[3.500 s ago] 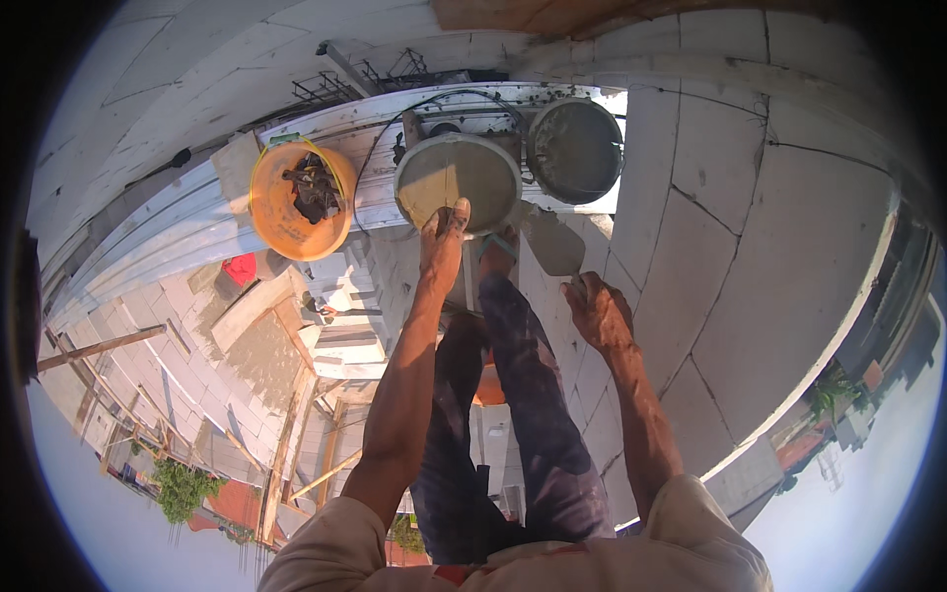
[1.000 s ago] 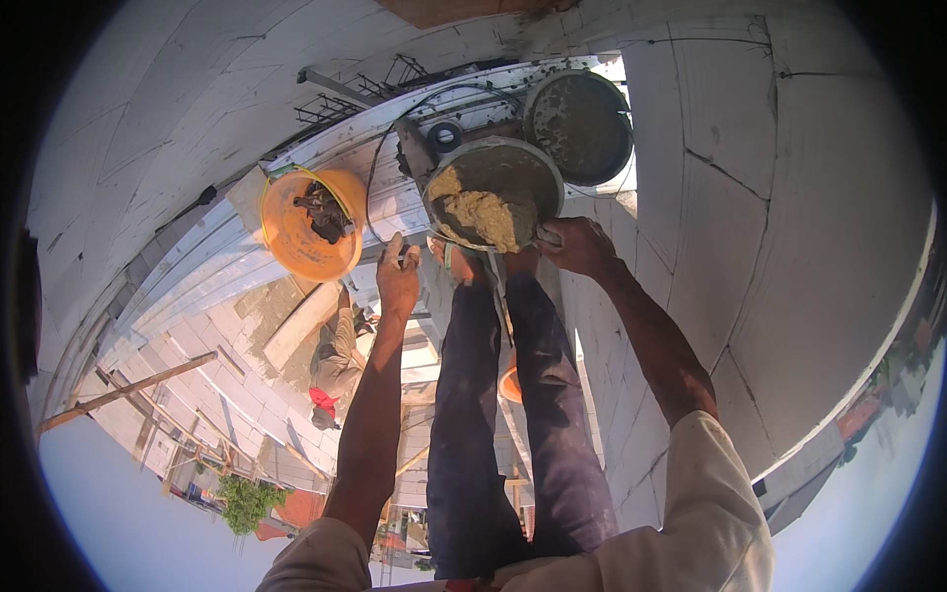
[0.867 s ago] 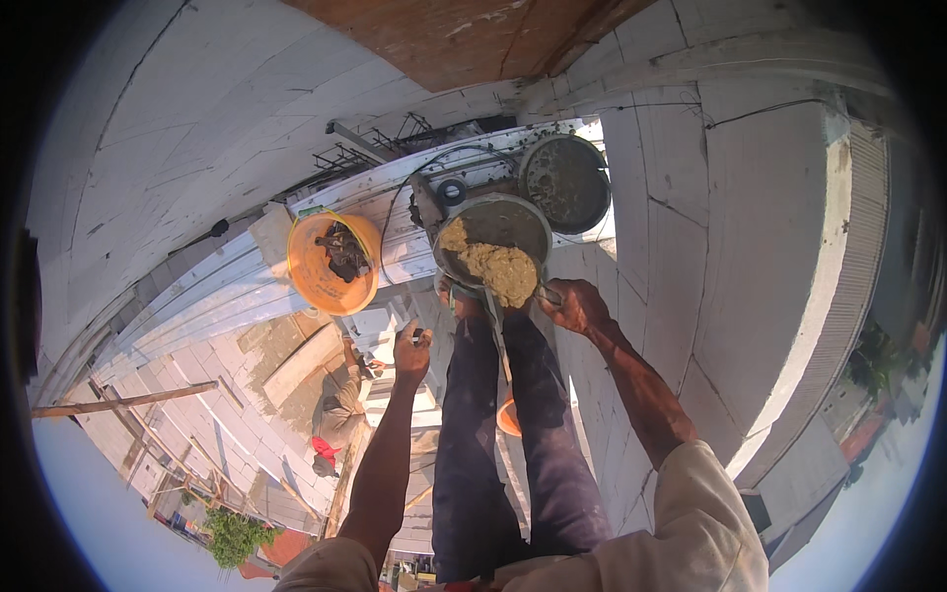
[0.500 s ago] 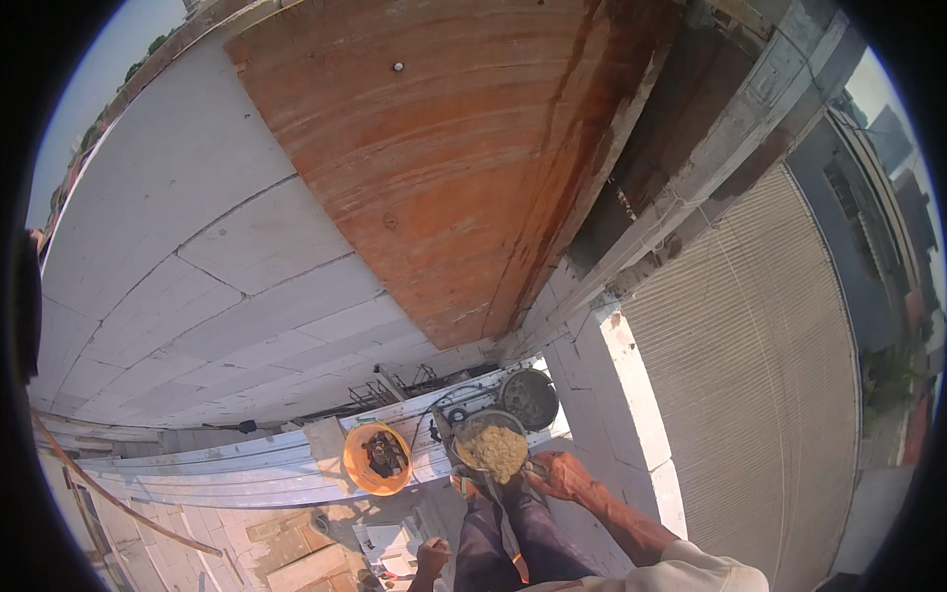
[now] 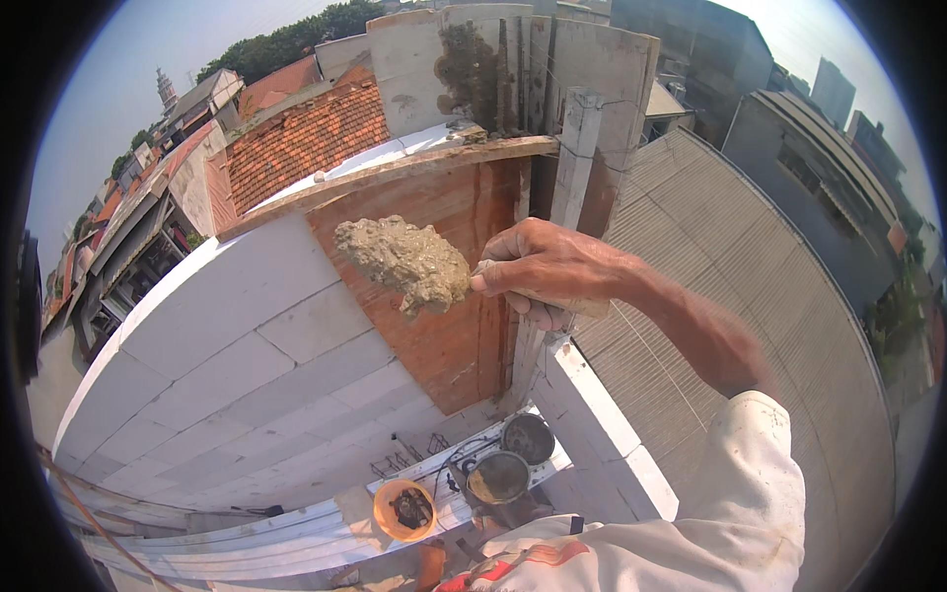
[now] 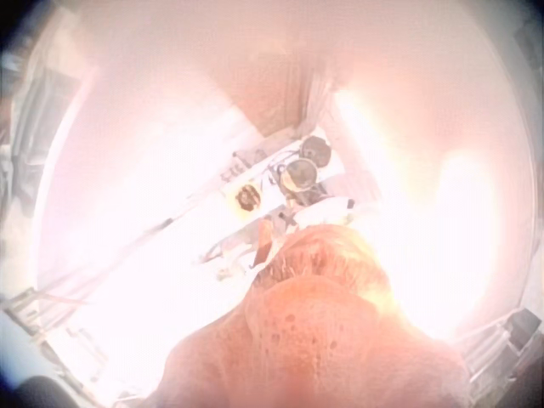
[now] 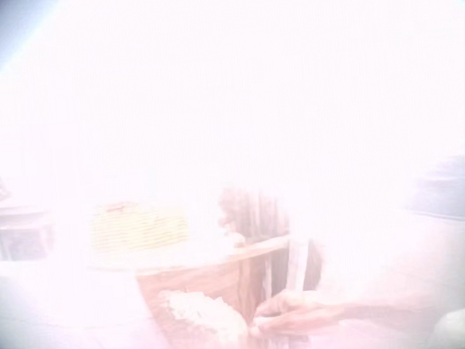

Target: The person scoops wet cement from a bucket using a trowel and applies it to a vertical wall surface. They repeatedly smooth the material onto the wall, working on a specific section of the structure.

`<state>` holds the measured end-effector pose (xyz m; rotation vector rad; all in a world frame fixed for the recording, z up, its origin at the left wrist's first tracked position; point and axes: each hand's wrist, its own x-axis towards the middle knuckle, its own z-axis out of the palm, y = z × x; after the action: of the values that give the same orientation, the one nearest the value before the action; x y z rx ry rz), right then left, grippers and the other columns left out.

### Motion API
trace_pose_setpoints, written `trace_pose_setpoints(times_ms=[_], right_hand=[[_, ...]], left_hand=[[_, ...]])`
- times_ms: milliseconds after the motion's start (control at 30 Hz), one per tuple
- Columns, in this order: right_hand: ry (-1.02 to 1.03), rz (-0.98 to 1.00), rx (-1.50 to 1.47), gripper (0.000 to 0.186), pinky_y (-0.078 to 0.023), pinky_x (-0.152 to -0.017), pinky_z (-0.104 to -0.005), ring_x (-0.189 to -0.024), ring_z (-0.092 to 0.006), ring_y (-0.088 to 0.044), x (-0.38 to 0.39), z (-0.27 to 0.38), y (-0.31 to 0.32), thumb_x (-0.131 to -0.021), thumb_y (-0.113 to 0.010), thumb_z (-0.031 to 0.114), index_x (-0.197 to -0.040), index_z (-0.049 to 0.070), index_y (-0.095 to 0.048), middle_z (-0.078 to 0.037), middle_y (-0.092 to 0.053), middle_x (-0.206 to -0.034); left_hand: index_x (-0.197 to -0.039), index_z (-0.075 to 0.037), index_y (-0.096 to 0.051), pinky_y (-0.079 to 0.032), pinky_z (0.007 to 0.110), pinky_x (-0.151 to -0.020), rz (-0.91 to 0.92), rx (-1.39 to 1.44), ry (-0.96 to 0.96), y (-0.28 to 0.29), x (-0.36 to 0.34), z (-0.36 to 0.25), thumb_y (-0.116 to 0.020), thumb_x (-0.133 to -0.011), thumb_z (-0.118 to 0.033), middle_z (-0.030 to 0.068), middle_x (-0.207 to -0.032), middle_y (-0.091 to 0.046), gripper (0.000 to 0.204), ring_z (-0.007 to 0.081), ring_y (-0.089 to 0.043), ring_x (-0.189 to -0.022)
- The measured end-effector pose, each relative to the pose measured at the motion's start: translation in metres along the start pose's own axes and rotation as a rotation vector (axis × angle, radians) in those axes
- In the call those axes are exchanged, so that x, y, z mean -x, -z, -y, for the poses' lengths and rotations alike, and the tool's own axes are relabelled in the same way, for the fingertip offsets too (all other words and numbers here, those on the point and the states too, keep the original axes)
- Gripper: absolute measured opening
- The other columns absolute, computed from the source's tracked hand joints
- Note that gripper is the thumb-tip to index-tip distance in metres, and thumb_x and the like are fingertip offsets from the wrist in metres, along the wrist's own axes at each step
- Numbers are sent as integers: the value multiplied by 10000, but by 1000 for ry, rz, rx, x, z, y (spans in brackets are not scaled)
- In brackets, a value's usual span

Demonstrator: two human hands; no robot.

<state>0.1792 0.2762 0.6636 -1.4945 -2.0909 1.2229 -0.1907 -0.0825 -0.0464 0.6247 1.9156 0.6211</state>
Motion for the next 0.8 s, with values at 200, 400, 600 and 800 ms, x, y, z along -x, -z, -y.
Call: trace_pose_setpoints(times_ms=[200,400,600,800], right_hand=[[140,-173,-687,331,-452,-353,-204,-468,-36,-491,-84,-15,133,-1060,-575,324,-924,32,-649,15,-535,-657],[365,-412,-489,332,-467,-374,-209,-464,-39,-479,-63,42,200,-1065,-564,310,-887,38,-628,10,-533,-641],[691,-304,-582,319,-435,-367,-210,-453,-49,-476,-146,-20,37,-1047,-602,317,-880,46,-631,5,-532,-609],[-62,-127,-478,389,-360,-404,-223,-483,-54,-448,-26,-191,-152,-996,-681,418,-837,67,-632,12,-501,-611]], left_hand=[[-818,31,-706,-483,434,-599,-104,-198,-64,10,50,-49,-656,-868,-141,226,-711,-678,187,308,-683,-663],[-857,-3,-705,-537,404,-647,296,-962,-852,5,24,-8,-651,-859,-123,199,-727,-679,131,311,-715,-745],[-1010,-30,-673,-587,441,-674,146,330,243,42,114,-3,-689,-912,-325,96,-912,-668,311,244,-708,-793],[-984,-28,-565,-492,352,-630,567,164,61,-61,55,60,-604,-998,-473,29,-764,-618,447,204,-621,-645]])
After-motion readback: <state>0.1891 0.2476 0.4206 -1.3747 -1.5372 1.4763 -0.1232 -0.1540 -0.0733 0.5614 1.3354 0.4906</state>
